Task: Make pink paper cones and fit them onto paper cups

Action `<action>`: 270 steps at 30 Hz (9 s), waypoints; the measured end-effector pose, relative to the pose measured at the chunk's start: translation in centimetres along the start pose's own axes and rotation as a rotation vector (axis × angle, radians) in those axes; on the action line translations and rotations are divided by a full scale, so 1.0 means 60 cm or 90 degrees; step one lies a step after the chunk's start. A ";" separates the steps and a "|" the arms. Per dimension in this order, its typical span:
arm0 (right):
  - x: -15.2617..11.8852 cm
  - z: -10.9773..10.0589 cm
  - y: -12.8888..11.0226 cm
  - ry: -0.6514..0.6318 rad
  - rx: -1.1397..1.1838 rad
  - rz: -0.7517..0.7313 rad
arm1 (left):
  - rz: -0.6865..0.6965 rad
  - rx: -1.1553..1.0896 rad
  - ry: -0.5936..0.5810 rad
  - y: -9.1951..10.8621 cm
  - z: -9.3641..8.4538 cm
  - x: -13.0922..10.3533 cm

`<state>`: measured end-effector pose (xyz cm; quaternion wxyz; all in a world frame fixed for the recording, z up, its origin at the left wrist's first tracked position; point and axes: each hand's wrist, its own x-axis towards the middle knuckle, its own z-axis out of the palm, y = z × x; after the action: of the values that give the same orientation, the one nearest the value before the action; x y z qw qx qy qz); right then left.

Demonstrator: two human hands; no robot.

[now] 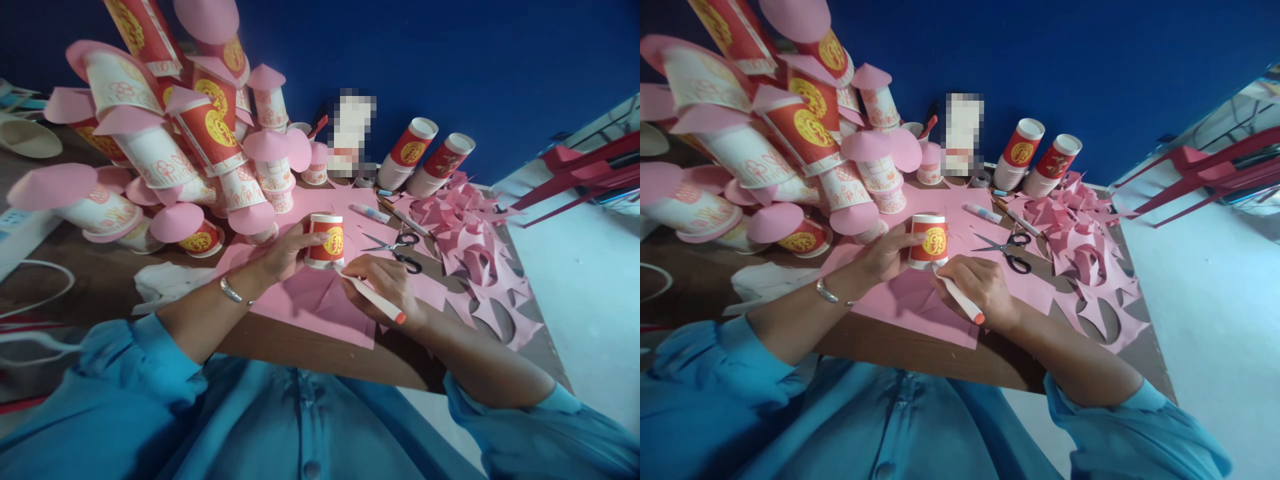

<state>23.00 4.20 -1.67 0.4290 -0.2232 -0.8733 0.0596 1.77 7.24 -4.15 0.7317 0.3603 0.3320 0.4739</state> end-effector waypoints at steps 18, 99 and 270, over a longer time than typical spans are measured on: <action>0.005 -0.004 0.002 0.027 -0.014 -0.023 | -0.017 0.017 -0.010 0.000 -0.001 -0.001; 0.001 -0.005 0.000 -0.010 -0.043 -0.068 | -0.031 0.039 -0.022 -0.002 -0.005 -0.002; 0.001 -0.005 -0.003 0.002 -0.044 -0.072 | -0.034 0.034 -0.023 0.004 -0.001 -0.005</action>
<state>23.14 4.03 -1.38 0.4250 -0.1883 -0.8854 0.0050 1.52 7.02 -3.92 0.7399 0.3793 0.3411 0.4385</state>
